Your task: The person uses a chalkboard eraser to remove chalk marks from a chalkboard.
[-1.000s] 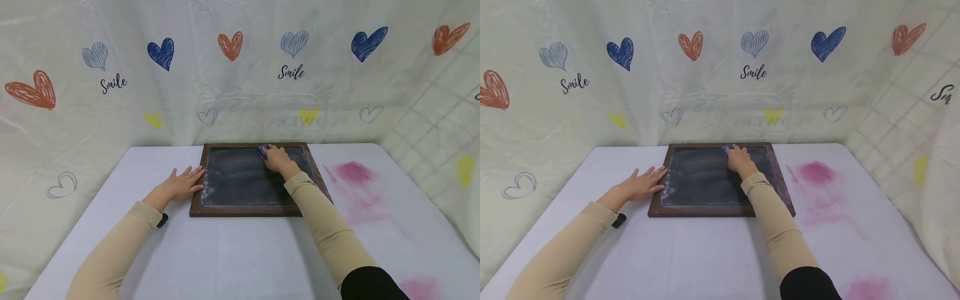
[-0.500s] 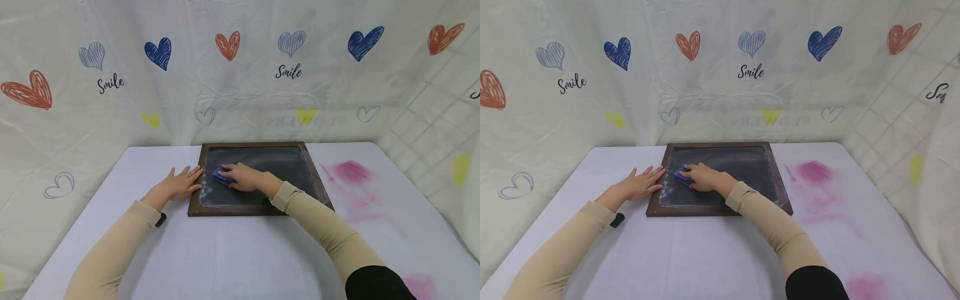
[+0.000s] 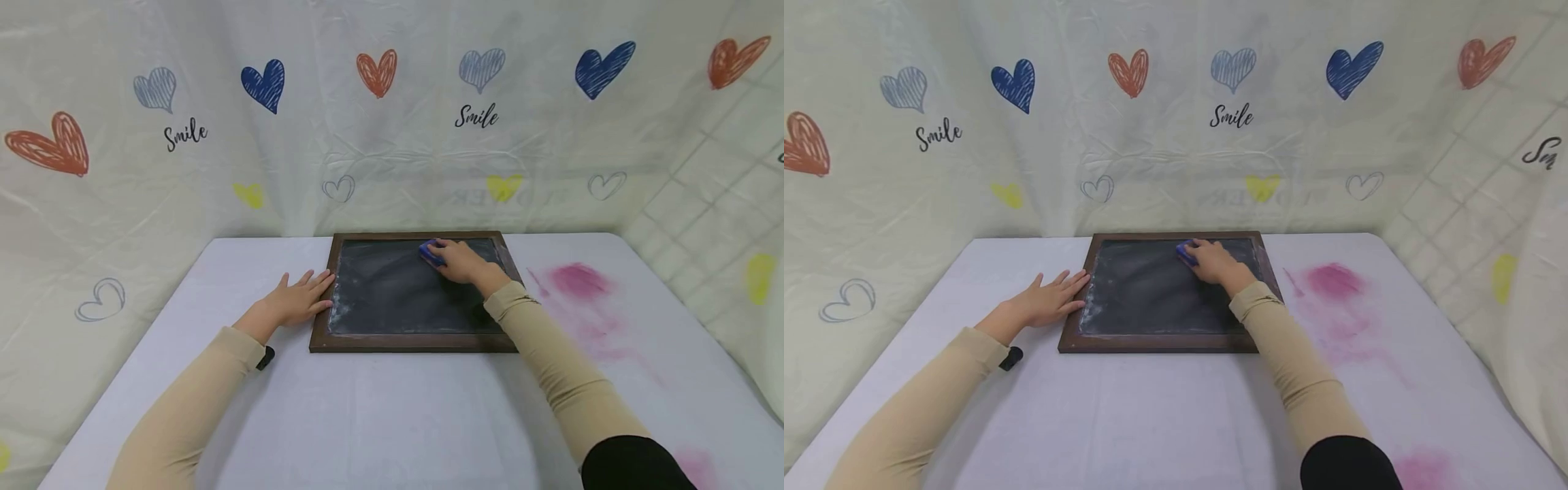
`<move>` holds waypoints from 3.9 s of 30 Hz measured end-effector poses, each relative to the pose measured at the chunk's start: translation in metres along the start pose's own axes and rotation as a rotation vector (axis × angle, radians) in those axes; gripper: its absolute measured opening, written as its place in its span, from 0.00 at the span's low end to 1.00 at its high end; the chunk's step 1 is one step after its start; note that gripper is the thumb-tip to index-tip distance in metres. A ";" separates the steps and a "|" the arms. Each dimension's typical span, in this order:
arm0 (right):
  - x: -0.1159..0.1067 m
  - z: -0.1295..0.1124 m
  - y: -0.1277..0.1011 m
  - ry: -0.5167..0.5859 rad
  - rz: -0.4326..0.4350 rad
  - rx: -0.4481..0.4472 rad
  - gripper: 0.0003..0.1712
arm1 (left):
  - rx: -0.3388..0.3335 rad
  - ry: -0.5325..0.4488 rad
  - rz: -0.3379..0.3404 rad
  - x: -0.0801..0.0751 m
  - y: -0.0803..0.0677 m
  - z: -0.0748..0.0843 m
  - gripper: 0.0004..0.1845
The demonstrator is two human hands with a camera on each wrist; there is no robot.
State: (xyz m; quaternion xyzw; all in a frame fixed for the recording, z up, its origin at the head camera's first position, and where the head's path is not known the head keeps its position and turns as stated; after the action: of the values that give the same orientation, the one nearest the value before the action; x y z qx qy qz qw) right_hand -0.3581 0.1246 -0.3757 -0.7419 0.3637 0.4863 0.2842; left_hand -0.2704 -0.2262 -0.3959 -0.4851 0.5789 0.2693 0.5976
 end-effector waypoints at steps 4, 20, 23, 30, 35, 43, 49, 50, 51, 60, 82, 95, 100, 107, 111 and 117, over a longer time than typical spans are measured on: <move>-0.011 0.025 -0.008 -0.012 0.044 0.123 0.35 | 0.001 0.002 0.003 -0.001 0.001 0.000 0.37; 0.025 -0.077 0.000 -0.019 -0.161 -0.198 0.36 | -0.006 -0.009 -0.004 -0.002 -0.001 0.000 0.37; 0.036 -0.104 -0.006 -0.026 -0.207 -0.285 0.36 | -0.009 -0.010 -0.005 -0.002 -0.001 0.000 0.37; 0.040 -0.111 -0.012 -0.015 -0.213 -0.356 0.35 | -0.012 -0.009 -0.004 0.004 0.001 0.000 0.37; 0.030 -0.072 -0.008 0.036 -0.180 -0.293 0.36 | 0.001 -0.015 0.005 0.004 0.002 0.002 0.37; 0.001 0.003 -0.015 0.059 -0.030 -0.087 0.35 | 0.006 0.004 -0.002 0.002 0.003 0.001 0.37; -0.015 0.042 -0.026 0.046 0.024 0.039 0.35 | 0.004 0.010 -0.007 0.001 0.003 0.000 0.37; -0.017 0.045 -0.028 0.048 0.031 0.055 0.35 | 0.005 0.008 -0.005 0.001 0.003 0.000 0.37; -0.018 0.048 -0.029 0.050 0.036 0.063 0.35 | 0.006 0.008 -0.001 0.001 0.002 0.000 0.37; -0.018 0.055 -0.031 0.032 0.049 0.074 0.35 | 0.005 -0.010 -0.003 0.003 0.002 -0.002 0.38; -0.042 0.068 -0.078 0.051 0.290 0.147 0.32 | 0.005 0.011 0.019 0.004 0.002 -0.002 0.38; -0.047 0.128 -0.127 0.100 0.403 0.246 0.35 | 0.008 0.003 0.017 0.006 0.003 -0.001 0.38; -0.046 0.157 -0.147 0.132 0.411 0.315 0.36 | 0.012 0.003 0.026 0.005 0.002 -0.002 0.37; -0.044 0.180 -0.165 0.171 0.322 0.425 0.37 | 0.006 0.003 0.022 0.006 0.002 -0.003 0.37; -0.041 0.186 -0.168 0.183 0.267 0.450 0.37 | 0.003 0.006 0.023 0.006 0.003 -0.003 0.37; -0.036 0.189 -0.166 0.180 0.214 0.424 0.37 | 0.005 0.011 0.023 0.005 0.002 -0.004 0.37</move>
State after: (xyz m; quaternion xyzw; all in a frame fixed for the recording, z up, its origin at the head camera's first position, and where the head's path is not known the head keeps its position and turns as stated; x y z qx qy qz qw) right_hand -0.3297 0.3756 -0.3997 -0.6632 0.5580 0.3586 0.3467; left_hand -0.2733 -0.2300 -0.4005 -0.4784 0.5885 0.2719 0.5924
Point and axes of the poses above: each hand's wrist, its own y-axis towards the middle knuckle, its own x-axis out of the palm, z = x × y, the point moved 1 cm from there along y, towards the middle knuckle, and after that the axes turned 11 degrees about y, right-handed, at the moved point
